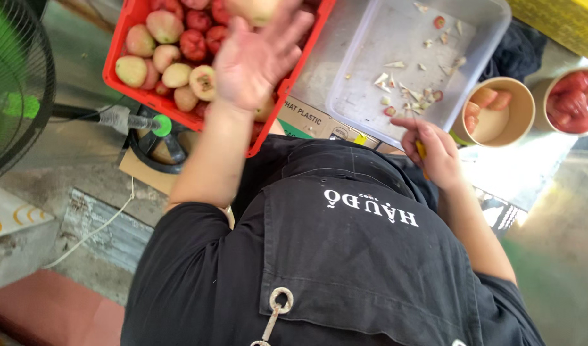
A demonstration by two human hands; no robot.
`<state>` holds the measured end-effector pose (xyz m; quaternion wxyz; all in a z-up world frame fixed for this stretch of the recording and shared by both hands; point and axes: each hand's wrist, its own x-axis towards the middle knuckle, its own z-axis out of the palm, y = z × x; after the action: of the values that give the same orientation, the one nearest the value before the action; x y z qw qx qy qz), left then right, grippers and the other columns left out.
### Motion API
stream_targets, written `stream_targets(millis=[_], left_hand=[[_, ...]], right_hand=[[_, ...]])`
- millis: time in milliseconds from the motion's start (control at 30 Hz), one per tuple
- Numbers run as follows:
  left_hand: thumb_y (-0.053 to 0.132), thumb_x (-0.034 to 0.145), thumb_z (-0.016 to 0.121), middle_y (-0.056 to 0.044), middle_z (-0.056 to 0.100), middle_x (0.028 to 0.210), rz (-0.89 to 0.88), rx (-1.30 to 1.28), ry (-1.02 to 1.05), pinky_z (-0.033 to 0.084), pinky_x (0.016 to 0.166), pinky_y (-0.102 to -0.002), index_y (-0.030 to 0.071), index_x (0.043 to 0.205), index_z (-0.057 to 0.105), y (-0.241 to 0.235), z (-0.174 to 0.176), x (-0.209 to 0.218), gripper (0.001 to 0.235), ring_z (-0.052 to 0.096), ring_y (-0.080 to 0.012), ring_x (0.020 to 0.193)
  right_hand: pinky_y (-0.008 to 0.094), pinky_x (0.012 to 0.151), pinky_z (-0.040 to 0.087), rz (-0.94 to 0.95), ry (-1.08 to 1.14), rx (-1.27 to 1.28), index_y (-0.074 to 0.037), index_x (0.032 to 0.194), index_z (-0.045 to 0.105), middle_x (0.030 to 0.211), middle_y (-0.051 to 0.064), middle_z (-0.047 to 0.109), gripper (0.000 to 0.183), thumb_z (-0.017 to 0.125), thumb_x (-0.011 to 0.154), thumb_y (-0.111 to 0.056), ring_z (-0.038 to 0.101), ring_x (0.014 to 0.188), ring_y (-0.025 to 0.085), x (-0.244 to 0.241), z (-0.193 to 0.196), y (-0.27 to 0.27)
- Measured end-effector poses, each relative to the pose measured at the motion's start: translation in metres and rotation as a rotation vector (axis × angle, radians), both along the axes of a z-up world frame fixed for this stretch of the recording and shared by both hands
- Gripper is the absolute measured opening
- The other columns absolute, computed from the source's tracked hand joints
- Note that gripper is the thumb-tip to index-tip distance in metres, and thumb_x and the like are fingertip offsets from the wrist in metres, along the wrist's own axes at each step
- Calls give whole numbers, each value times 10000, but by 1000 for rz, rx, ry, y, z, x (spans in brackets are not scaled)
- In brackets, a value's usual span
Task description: The person peels and cuts rose apples using a small knife. They remove the skin and core, then place the prepared fruit into a paper bowl while discarding the peels into a plastic tray.
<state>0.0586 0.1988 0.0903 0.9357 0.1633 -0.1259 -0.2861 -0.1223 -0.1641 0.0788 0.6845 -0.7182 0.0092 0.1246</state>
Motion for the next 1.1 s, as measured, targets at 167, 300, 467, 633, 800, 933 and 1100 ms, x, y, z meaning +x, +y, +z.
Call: stream_targets(millis=[167, 300, 467, 633, 800, 933, 1100], left_hand=[[325, 1100, 491, -146, 351, 1633, -124, 19, -107, 575, 1010, -486, 126, 1460, 299, -80, 21, -20, 454, 550, -364, 1419], [-34, 1121, 485, -98, 398, 1593, -54, 328, -325, 516, 1155, -387, 144, 1626, 219, -119, 4, -45, 598, 535, -209, 1374], [-110, 1071, 472, -76, 434, 1577, -89, 334, -304, 461, 1182, -320, 117, 1637, 235, -141, -12, -58, 654, 513, -167, 1385], [-89, 1028, 526, -39, 440, 1574, -75, 382, -418, 447, 1180, -288, 75, 1630, 310, -142, -14, -58, 660, 496, -130, 1411], [116, 1060, 711, -76, 584, 1405, 94, 602, -432, 526, 1101, -306, 4, 1511, 427, -152, -20, -63, 545, 590, -145, 1282], [201, 1034, 738, -82, 654, 1304, 198, 671, -396, 558, 1050, -296, -30, 1438, 500, -159, -30, -65, 522, 644, -152, 1208], [220, 1026, 753, -80, 674, 1298, 424, 898, -648, 566, 1034, -271, -22, 1392, 533, -155, -40, -68, 491, 671, -134, 1189]], right_hand=[[239, 550, 365, -5, -32, 183, -2, 1598, 353, 725, 28, 482, 548, 336, 1106, -241, 418, 606, 98, 5, 26, 19], [243, 562, 368, 35, -40, 393, -111, 1723, 110, 711, 54, 464, 680, 369, 1108, -239, 397, 588, 110, 8, 39, 26], [244, 540, 370, 20, 13, 413, -174, 1722, 48, 681, 58, 464, 682, 366, 1126, -265, 388, 546, 111, 20, 42, 36], [236, 528, 362, -12, 18, 319, -181, 1723, 90, 712, 28, 463, 659, 407, 1150, -257, 406, 564, 102, 25, 29, 38], [212, 489, 337, -76, 41, 286, -199, 1696, 122, 737, -9, 470, 661, 475, 1137, -183, 399, 577, 70, 32, 1, 43], [204, 491, 327, -155, 12, 286, -204, 1682, 156, 754, -11, 484, 640, 508, 1148, -183, 429, 605, 68, 38, -19, 51], [204, 502, 333, -178, 43, 379, -191, 1685, 175, 830, -19, 507, 638, 518, 1147, -171, 442, 633, 65, 37, -32, 56]])
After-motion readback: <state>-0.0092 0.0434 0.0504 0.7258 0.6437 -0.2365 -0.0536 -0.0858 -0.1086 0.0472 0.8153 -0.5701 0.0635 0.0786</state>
